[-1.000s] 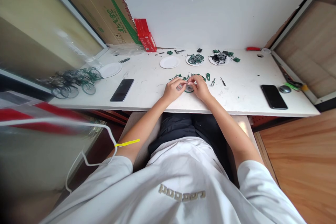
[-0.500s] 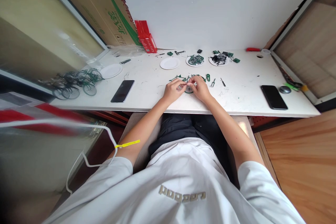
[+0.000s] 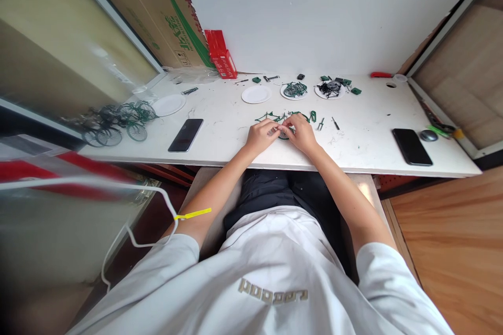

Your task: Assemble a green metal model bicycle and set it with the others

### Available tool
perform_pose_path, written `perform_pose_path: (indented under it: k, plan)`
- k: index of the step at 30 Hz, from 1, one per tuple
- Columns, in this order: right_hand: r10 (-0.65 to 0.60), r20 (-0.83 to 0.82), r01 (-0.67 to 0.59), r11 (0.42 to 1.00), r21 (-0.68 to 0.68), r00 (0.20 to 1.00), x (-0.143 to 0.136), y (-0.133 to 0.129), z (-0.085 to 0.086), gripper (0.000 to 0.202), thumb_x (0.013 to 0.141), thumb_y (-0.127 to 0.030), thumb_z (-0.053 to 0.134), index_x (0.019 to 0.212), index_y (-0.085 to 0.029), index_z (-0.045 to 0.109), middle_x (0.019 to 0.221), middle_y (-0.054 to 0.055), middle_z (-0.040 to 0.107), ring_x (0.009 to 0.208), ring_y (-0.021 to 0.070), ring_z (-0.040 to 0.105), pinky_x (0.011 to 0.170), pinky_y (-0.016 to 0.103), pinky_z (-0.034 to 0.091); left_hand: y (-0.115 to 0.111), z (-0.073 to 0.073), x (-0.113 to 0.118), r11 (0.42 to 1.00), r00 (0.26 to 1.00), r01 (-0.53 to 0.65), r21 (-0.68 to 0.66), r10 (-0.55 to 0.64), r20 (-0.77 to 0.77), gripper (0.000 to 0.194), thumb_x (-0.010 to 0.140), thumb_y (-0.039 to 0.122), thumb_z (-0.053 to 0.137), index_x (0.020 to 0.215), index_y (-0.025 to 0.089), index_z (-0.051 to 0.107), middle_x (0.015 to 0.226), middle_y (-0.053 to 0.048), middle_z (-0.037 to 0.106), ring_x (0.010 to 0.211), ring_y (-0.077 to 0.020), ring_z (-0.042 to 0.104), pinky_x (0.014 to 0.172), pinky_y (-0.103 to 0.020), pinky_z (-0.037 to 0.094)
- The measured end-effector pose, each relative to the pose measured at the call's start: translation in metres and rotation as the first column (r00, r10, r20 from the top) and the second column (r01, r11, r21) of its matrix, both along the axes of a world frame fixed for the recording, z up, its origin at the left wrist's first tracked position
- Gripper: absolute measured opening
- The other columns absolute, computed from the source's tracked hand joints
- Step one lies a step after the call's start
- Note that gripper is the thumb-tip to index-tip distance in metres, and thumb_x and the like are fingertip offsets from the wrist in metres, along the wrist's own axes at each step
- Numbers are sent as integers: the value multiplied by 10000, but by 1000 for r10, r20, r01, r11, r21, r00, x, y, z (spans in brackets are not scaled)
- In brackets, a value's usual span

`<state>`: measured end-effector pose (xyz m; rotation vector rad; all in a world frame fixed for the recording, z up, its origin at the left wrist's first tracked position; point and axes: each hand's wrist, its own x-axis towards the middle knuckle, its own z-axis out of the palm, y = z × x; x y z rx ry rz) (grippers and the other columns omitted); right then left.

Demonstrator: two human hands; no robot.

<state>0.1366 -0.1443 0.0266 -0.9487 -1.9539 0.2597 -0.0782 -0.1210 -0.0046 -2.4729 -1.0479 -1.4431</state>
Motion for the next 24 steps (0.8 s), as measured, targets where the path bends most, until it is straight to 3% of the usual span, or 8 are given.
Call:
perform_pose_path:
  k: [7, 12, 17, 21, 24]
  plan:
    - [-10, 11, 9, 999, 37, 1000, 0, 0, 0, 632, 1107, -853, 496, 924, -284, 699, 900, 122, 743, 899, 317, 638, 781, 479, 522, 2, -3, -2, 998, 999, 35, -45, -36, -8, 160, 1070, 249, 695, 1082, 227, 853, 1000, -65, 873, 726, -163, 766, 696, -291, 576]
    - [11, -19, -12, 1000, -14, 1000, 2, 4, -2, 678, 1034, -932, 531, 917, -288, 709, 890, 119, 740, 939, 335, 651, 791, 486, 530, 1, -2, -3, 998, 998, 57, -11, -56, 20, 182, 1102, 293, 693, 1067, 223, 857, 1008, -65, 875, 793, -168, 804, 700, -275, 603]
    - [-64, -127, 50, 993, -108, 990, 2, 5, -6, 680, 933, -956, 708, 985, -288, 592, 909, 61, 692, 864, 276, 634, 768, 449, 519, 1, 2, -2, 994, 986, 97, -40, -91, 139, 201, 1112, 332, 699, 1087, 207, 854, 1057, -77, 881, 834, -152, 821, 705, -249, 658]
    - [-119, -232, 80, 982, -171, 965, 4, 9, -12, 688, 906, -851, 838, 1153, -312, 489, 848, -20, 608, 740, 226, 553, 709, 418, 494, 0, 6, -1, 994, 966, 101, -38, -89, 244, 240, 1107, 398, 732, 1057, 197, 854, 1015, -90, 880, 871, -170, 834, 710, -267, 684]
    - [-82, -258, 33, 982, -188, 963, 7, 13, -14, 731, 946, -746, 850, 1395, -307, 476, 916, -6, 666, 739, 230, 586, 734, 433, 528, 0, 9, 0, 990, 938, 142, -15, -130, 320, 237, 1083, 416, 782, 1035, 196, 857, 990, -90, 882, 836, -166, 835, 691, -267, 681]
